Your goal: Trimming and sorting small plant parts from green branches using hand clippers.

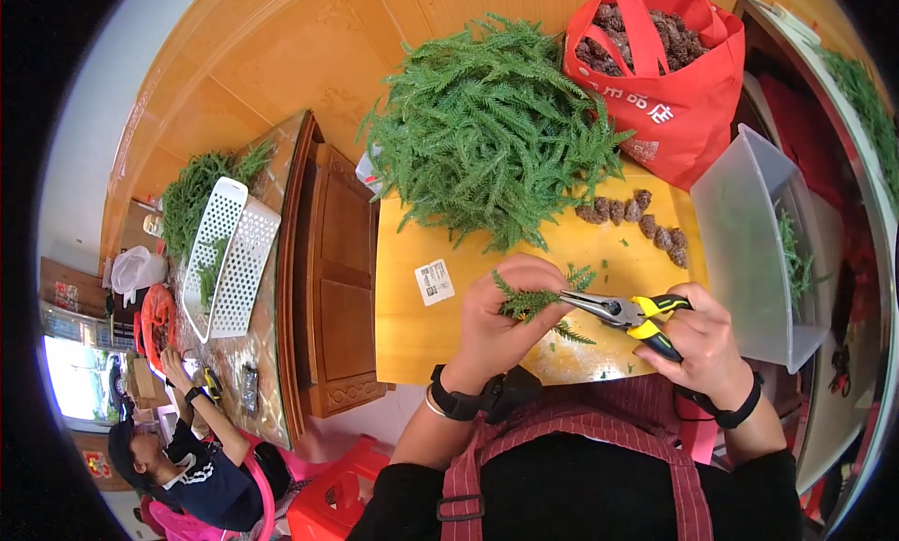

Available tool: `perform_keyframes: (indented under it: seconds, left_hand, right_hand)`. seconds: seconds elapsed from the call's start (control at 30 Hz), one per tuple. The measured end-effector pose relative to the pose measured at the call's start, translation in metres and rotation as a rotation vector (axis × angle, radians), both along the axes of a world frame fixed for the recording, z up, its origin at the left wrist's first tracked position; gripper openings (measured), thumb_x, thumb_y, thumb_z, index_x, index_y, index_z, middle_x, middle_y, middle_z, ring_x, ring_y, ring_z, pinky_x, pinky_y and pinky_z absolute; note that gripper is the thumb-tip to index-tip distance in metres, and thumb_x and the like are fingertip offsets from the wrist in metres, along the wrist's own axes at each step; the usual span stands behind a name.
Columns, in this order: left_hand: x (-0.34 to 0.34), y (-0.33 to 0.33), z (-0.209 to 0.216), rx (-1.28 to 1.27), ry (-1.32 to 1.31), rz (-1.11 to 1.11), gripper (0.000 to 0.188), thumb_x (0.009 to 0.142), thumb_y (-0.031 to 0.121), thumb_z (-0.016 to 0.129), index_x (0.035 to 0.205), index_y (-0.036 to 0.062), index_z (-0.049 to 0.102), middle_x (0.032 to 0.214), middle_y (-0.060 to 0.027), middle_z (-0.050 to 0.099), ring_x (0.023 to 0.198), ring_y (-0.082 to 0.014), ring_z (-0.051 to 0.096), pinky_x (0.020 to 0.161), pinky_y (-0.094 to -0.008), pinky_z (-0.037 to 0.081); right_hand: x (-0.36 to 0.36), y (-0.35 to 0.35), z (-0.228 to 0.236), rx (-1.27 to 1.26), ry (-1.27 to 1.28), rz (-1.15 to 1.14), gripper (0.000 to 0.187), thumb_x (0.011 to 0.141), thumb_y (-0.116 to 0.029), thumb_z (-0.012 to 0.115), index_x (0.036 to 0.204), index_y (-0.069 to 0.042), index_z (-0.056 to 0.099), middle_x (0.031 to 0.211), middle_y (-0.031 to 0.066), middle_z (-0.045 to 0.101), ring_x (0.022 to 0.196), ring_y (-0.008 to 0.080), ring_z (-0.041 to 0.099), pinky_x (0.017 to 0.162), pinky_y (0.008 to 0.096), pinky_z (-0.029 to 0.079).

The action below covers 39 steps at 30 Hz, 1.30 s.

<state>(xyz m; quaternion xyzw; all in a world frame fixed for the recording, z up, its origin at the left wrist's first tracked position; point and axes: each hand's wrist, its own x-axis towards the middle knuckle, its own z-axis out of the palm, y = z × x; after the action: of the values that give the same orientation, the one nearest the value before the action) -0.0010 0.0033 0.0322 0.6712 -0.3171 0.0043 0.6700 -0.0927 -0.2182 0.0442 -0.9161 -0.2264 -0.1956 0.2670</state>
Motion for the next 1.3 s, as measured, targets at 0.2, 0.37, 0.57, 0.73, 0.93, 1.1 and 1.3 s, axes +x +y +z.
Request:
perform_keyframes:
  seconds: [0.2, 0.37, 0.57, 0.73, 0.93, 1.1, 1.3]
  left_hand:
    - [0.002, 0.000, -0.001, -0.014, 0.032, -0.029, 0.015, 0.067, -0.002, 0.068, 0.080, 0.0014, 0.060, 0.082, -0.0091, 0.059, 0.077, -0.0183, 0.056, 0.069, -0.0281, 0.044]
    - [0.003, -0.001, 0.003, -0.004, -0.049, -0.068, 0.020, 0.066, -0.003, 0.070, 0.083, 0.0020, 0.059, 0.082, -0.0090, 0.059, 0.079, -0.0189, 0.056, 0.069, -0.0279, 0.044]
    - [0.003, 0.002, -0.005, -0.033, -0.060, -0.134, 0.027, 0.065, -0.004, 0.072, 0.085, 0.0041, 0.056, 0.083, -0.0093, 0.060, 0.079, -0.0201, 0.056, 0.068, -0.0292, 0.044]
    - [0.009, 0.002, -0.006, -0.032, -0.166, -0.150, 0.026, 0.064, -0.003, 0.072, 0.082, 0.0056, 0.055, 0.085, -0.0086, 0.062, 0.078, -0.0221, 0.056, 0.069, -0.0321, 0.044]
    - [0.009, 0.002, -0.002, -0.008, -0.243, -0.159, 0.024, 0.064, 0.000, 0.073, 0.080, 0.0065, 0.057, 0.085, -0.0083, 0.063, 0.080, -0.0238, 0.058, 0.072, -0.0338, 0.044]
    - [0.011, 0.003, -0.002, 0.015, -0.306, -0.140, 0.022, 0.064, 0.001, 0.073, 0.078, 0.0071, 0.058, 0.084, -0.0081, 0.064, 0.079, -0.0242, 0.059, 0.071, -0.0344, 0.045]
    - [0.012, 0.001, -0.002, 0.011, -0.319, -0.149, 0.022, 0.063, 0.002, 0.074, 0.078, 0.0072, 0.058, 0.083, -0.0078, 0.064, 0.077, -0.0243, 0.060, 0.071, -0.0348, 0.045]
  right_hand:
    - [-0.005, -0.003, -0.007, -0.013, 0.096, 0.007, 0.024, 0.062, -0.020, 0.073, 0.072, -0.002, 0.062, 0.061, 0.0104, 0.054, 0.071, 0.0314, 0.054, 0.060, 0.0365, 0.045]
    - [-0.001, -0.002, -0.011, 0.141, 0.201, 0.056, 0.028, 0.066, -0.027, 0.070, 0.073, -0.001, 0.061, 0.073, 0.0111, 0.057, 0.085, 0.0329, 0.053, 0.072, 0.0396, 0.043]
    - [-0.005, -0.006, -0.015, 0.177, 0.157, 0.027, 0.032, 0.067, -0.031, 0.067, 0.072, 0.000, 0.061, 0.082, 0.0113, 0.059, 0.094, 0.0362, 0.050, 0.078, 0.0435, 0.042]
    - [-0.004, -0.010, -0.016, 0.048, 0.104, 0.036, 0.029, 0.064, -0.028, 0.070, 0.070, -0.001, 0.061, 0.084, 0.0102, 0.060, 0.095, 0.0366, 0.050, 0.079, 0.0430, 0.042]
    - [-0.003, -0.009, -0.016, 0.003, 0.078, 0.020, 0.027, 0.061, -0.024, 0.073, 0.071, -0.002, 0.061, 0.082, 0.0094, 0.061, 0.094, 0.0350, 0.050, 0.078, 0.0422, 0.043]
    - [-0.002, -0.006, -0.013, 0.010, 0.044, -0.016, 0.024, 0.059, -0.021, 0.076, 0.067, -0.004, 0.061, 0.078, 0.0054, 0.060, 0.088, 0.0285, 0.053, 0.074, 0.0373, 0.043]
    - [0.000, -0.010, -0.012, -0.011, 0.026, 0.012, 0.030, 0.060, -0.027, 0.074, 0.068, -0.002, 0.059, 0.076, 0.0089, 0.059, 0.082, 0.0306, 0.053, 0.073, 0.0391, 0.044]
